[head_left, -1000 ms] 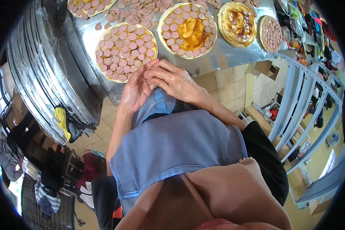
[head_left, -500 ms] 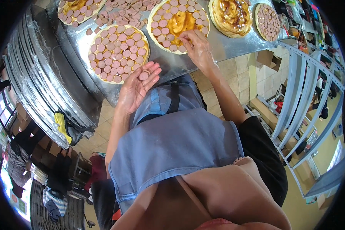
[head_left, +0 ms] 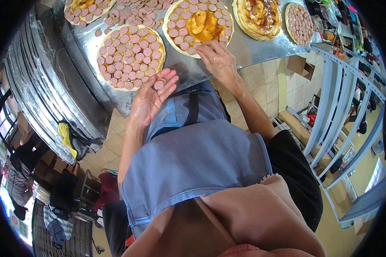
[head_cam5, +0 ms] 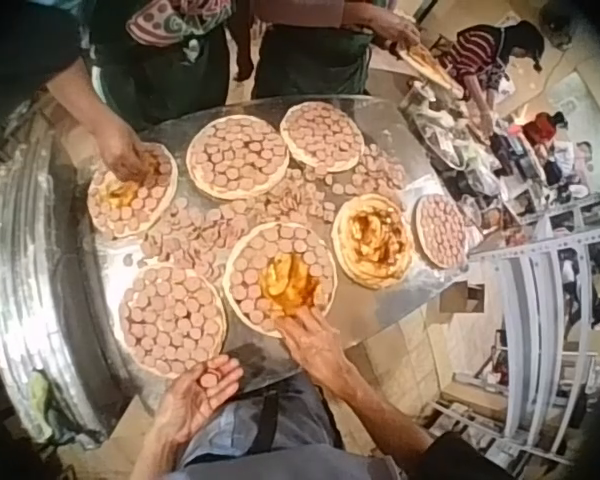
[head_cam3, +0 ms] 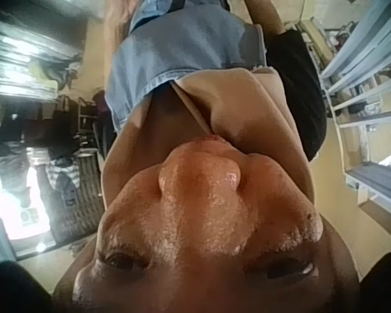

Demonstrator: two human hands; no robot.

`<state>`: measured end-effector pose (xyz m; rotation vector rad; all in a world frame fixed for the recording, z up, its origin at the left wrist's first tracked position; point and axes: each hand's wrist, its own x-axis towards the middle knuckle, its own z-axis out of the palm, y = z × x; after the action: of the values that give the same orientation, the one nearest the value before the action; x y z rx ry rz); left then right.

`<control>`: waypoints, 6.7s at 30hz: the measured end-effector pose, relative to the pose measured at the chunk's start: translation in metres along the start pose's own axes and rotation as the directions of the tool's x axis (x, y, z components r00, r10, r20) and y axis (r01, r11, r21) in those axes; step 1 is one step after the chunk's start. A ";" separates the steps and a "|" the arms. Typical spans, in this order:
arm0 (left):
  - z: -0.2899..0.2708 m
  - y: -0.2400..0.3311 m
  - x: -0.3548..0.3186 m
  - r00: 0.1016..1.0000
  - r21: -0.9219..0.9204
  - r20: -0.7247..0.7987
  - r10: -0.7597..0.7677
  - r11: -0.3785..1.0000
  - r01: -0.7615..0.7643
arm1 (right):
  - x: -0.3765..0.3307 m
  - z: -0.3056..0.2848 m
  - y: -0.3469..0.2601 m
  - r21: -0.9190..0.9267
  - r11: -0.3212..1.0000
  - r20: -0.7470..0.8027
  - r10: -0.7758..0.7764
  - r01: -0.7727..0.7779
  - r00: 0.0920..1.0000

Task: Assembling multiple mini pizzas by adding sausage slices and other toppings on a prep table.

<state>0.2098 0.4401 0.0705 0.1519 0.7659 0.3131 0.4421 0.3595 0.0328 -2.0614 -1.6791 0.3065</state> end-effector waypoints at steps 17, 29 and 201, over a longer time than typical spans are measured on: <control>0.000 0.000 0.000 1.000 -0.017 0.005 0.000 1.000 0.000 | 0.008 -0.001 0.002 -0.012 1.000 -0.020 0.015 -0.016 1.000; 0.002 0.001 0.001 1.000 -0.001 0.011 -0.007 1.000 0.007 | 0.013 0.006 0.003 -0.052 0.998 -0.049 0.018 -0.020 0.999; 0.082 -0.124 0.041 0.925 -0.106 -0.223 0.308 0.936 -0.337 | 0.068 -0.048 0.103 0.287 0.957 0.391 -0.157 0.042 0.907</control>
<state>0.3231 0.3348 0.0714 0.1120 0.9181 0.7054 0.5680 0.3996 0.0327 -1.7802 -1.8457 0.9394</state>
